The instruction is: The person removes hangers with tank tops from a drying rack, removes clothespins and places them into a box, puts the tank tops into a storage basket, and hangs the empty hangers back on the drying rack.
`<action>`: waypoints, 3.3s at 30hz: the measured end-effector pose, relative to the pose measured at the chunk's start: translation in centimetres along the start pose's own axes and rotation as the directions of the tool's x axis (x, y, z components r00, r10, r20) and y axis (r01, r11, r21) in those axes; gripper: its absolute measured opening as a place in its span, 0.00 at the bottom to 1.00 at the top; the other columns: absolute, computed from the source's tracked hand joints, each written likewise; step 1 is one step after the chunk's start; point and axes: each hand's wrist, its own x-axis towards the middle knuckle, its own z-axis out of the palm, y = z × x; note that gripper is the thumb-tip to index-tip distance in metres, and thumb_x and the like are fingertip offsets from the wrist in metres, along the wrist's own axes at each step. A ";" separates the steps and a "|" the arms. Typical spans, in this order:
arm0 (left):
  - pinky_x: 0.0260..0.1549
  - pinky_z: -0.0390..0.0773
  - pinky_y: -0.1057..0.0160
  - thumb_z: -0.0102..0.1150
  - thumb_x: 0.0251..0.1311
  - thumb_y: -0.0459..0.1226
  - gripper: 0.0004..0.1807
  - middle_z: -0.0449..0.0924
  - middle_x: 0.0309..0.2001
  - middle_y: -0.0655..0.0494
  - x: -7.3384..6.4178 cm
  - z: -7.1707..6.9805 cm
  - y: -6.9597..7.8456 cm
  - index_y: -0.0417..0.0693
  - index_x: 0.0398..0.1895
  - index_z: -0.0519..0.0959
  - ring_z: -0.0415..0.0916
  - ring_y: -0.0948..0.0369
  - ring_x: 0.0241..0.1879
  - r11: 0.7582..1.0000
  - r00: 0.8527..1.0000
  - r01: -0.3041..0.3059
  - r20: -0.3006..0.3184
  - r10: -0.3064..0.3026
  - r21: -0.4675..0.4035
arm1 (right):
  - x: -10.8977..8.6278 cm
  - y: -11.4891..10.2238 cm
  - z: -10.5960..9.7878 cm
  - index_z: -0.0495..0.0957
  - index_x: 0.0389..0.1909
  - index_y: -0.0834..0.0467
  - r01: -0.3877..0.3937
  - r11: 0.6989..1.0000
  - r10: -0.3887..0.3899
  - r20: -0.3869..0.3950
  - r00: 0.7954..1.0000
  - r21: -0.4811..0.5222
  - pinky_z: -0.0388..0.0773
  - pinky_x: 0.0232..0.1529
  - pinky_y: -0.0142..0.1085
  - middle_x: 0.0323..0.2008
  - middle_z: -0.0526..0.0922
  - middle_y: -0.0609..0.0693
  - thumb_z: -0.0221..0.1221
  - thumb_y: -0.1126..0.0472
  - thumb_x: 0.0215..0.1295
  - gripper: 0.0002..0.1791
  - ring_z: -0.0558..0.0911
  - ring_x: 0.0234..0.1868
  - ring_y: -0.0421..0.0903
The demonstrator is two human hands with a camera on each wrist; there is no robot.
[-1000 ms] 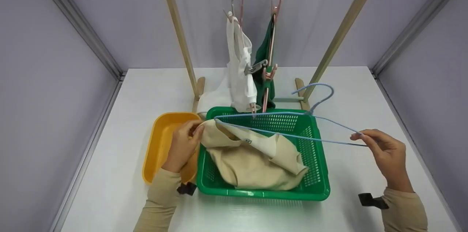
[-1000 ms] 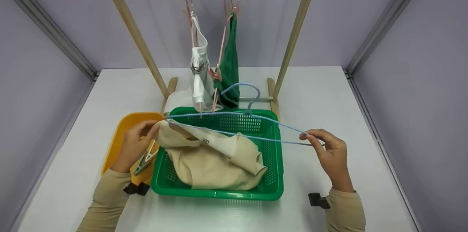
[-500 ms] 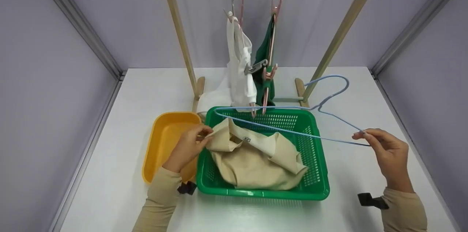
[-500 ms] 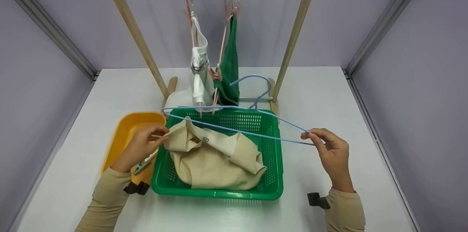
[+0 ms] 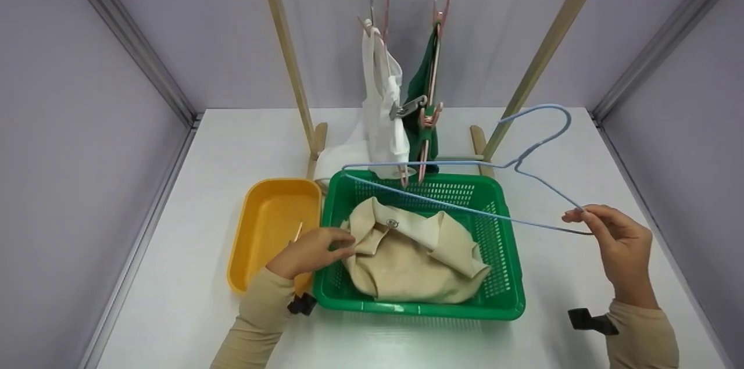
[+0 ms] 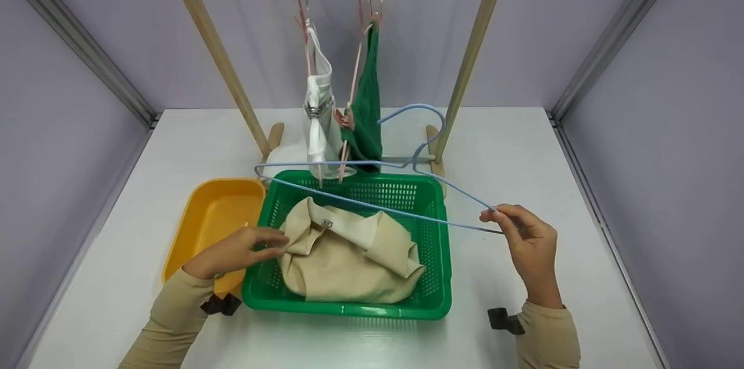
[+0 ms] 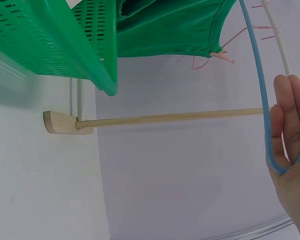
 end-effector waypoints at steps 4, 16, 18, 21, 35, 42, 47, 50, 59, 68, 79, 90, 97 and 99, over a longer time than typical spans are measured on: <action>0.60 0.76 0.47 0.52 0.69 0.42 0.19 0.81 0.56 0.42 0.1 0.2 0.1 0.38 0.55 0.79 0.77 0.48 0.55 1.000 0.999 -0.019 0.032 0.020 -0.009 | 0.0 -0.1 -0.1 0.74 0.38 0.84 -0.001 1.000 0.001 -0.031 1.000 -0.007 0.80 0.51 0.25 0.34 0.89 0.52 0.49 0.84 0.61 0.08 0.88 0.38 0.42; 0.53 0.81 0.53 0.50 0.70 0.42 0.18 0.82 0.53 0.46 -0.4 -0.4 -1.7 0.41 0.55 0.78 0.79 0.53 0.50 0.992 0.987 -0.050 -0.160 0.031 -0.118 | 0.1 -0.5 -0.3 0.73 0.39 0.85 0.016 0.997 -0.013 -0.046 0.999 0.073 0.80 0.54 0.29 0.35 0.89 0.55 0.47 0.84 0.62 0.09 0.88 0.38 0.44; 0.53 0.82 0.54 0.50 0.70 0.42 0.18 0.82 0.53 0.45 -0.5 -0.6 -2.0 0.42 0.55 0.78 0.79 0.54 0.49 0.991 0.982 -0.058 -0.187 0.034 -0.123 | 0.2 -0.6 -0.2 0.73 0.40 0.85 0.029 0.995 -0.024 -0.060 0.998 0.093 0.80 0.54 0.30 0.35 0.89 0.56 0.47 0.84 0.62 0.09 0.88 0.38 0.45; 0.53 0.81 0.54 0.50 0.70 0.43 0.17 0.81 0.53 0.44 -0.7 -0.7 -2.3 0.43 0.54 0.78 0.79 0.54 0.49 0.989 0.975 -0.066 -0.218 0.037 -0.129 | 0.3 -0.7 0.0 0.73 0.41 0.86 0.045 0.993 -0.035 -0.096 0.995 0.112 0.81 0.54 0.31 0.35 0.89 0.57 0.47 0.84 0.62 0.10 0.88 0.37 0.46; 0.56 0.79 0.51 0.51 0.70 0.43 0.18 0.80 0.54 0.46 -1.0 -0.9 -2.4 0.42 0.55 0.78 0.78 0.53 0.52 0.986 0.973 -0.052 -0.232 0.014 -0.158 | 1.2 -1.6 0.2 0.73 0.39 0.87 0.116 0.975 -0.042 -0.354 0.934 0.190 0.85 0.47 0.36 0.33 0.87 0.63 0.50 0.82 0.62 0.09 0.88 0.34 0.51; 0.57 0.78 0.50 0.51 0.70 0.43 0.17 0.80 0.54 0.48 -1.0 -0.9 -2.6 0.44 0.54 0.78 0.77 0.53 0.53 0.983 0.969 -0.043 -0.247 -0.002 -0.180 | 1.7 -2.1 0.1 0.74 0.36 0.87 0.173 0.966 -0.074 -0.431 0.899 0.194 0.86 0.40 0.37 0.30 0.87 0.63 0.51 0.83 0.60 0.07 0.88 0.31 0.52; 0.59 0.76 0.48 0.50 0.70 0.43 0.19 0.80 0.54 0.45 -1.2 -1.0 -2.8 0.41 0.55 0.77 0.76 0.52 0.53 0.982 0.967 -0.052 -0.254 0.005 -0.181 | 2.1 -2.6 -0.1 0.74 0.35 0.87 0.216 0.961 -0.114 -0.466 0.878 0.171 0.86 0.37 0.36 0.29 0.87 0.64 0.52 0.84 0.59 0.07 0.88 0.30 0.53; 0.59 0.76 0.47 0.50 0.70 0.43 0.18 0.80 0.54 0.43 -1.2 -1.1 -2.8 0.41 0.55 0.77 0.76 0.52 0.53 0.984 0.966 -0.060 -0.259 0.015 -0.165 | 2.2 -3.0 -0.2 0.74 0.35 0.87 0.211 0.971 -0.130 -0.484 0.865 0.116 0.85 0.35 0.34 0.29 0.88 0.62 0.54 0.83 0.59 0.07 0.88 0.30 0.52; 0.58 0.76 0.48 0.51 0.70 0.42 0.18 0.80 0.54 0.42 -1.2 -1.3 -2.8 0.39 0.55 0.77 0.77 0.51 0.53 0.988 0.965 -0.069 -0.262 0.031 -0.139 | 2.7 -3.3 0.3 0.75 0.33 0.86 0.136 0.986 -0.163 -0.478 0.863 -0.091 0.85 0.38 0.29 0.29 0.89 0.54 0.56 0.80 0.59 0.08 0.88 0.31 0.45; 0.58 0.76 0.48 0.51 0.70 0.43 0.18 0.80 0.54 0.43 -1.2 -1.2 -2.7 0.41 0.54 0.78 0.77 0.51 0.53 0.987 0.965 -0.064 -0.260 0.023 -0.151 | 3.5 -3.3 1.9 0.77 0.35 0.84 0.025 0.948 -0.175 -0.451 0.875 -0.318 0.83 0.41 0.24 0.30 0.88 0.42 0.58 0.75 0.61 0.10 0.88 0.33 0.36; 0.59 0.76 0.47 0.51 0.69 0.44 0.18 0.79 0.53 0.45 -1.3 -1.0 -2.8 0.43 0.54 0.78 0.76 0.51 0.54 0.984 0.964 -0.052 -0.267 0.005 -0.171 | 5.9 -3.3 3.8 0.81 0.37 0.73 -0.075 0.840 -0.197 -0.431 0.881 -0.538 0.80 0.39 0.17 0.30 0.83 0.26 0.58 0.69 0.65 0.09 0.84 0.32 0.24; 0.59 0.76 0.47 0.50 0.70 0.45 0.18 0.79 0.55 0.44 -1.4 -0.9 -2.9 0.46 0.55 0.78 0.76 0.50 0.55 0.981 0.966 -0.053 -0.258 0.004 -0.184 | 7.9 -2.5 5.2 0.78 0.41 0.77 -0.139 0.823 -0.173 -0.476 0.862 -0.551 0.80 0.38 0.17 0.31 0.80 0.26 0.54 0.67 0.68 0.13 0.82 0.31 0.20; 0.57 0.78 0.48 0.51 0.70 0.44 0.17 0.79 0.54 0.43 -1.5 -0.9 -2.8 0.45 0.54 0.78 0.76 0.51 0.54 0.983 0.964 -0.074 -0.266 0.027 -0.169 | 8.8 -1.9 5.9 0.78 0.41 0.76 -0.134 0.809 -0.184 -0.464 0.866 -0.572 0.79 0.37 0.16 0.36 0.87 0.57 0.53 0.66 0.69 0.14 0.80 0.30 0.17; 0.56 0.78 0.49 0.51 0.70 0.44 0.17 0.79 0.54 0.43 -1.5 -0.8 -2.8 0.45 0.54 0.78 0.77 0.51 0.53 0.984 0.962 -0.082 -0.272 0.037 -0.158 | 8.9 -1.7 6.1 0.78 0.42 0.77 -0.133 0.806 -0.173 -0.445 0.879 -0.577 0.78 0.37 0.14 0.38 0.86 0.65 0.53 0.66 0.70 0.14 0.80 0.30 0.15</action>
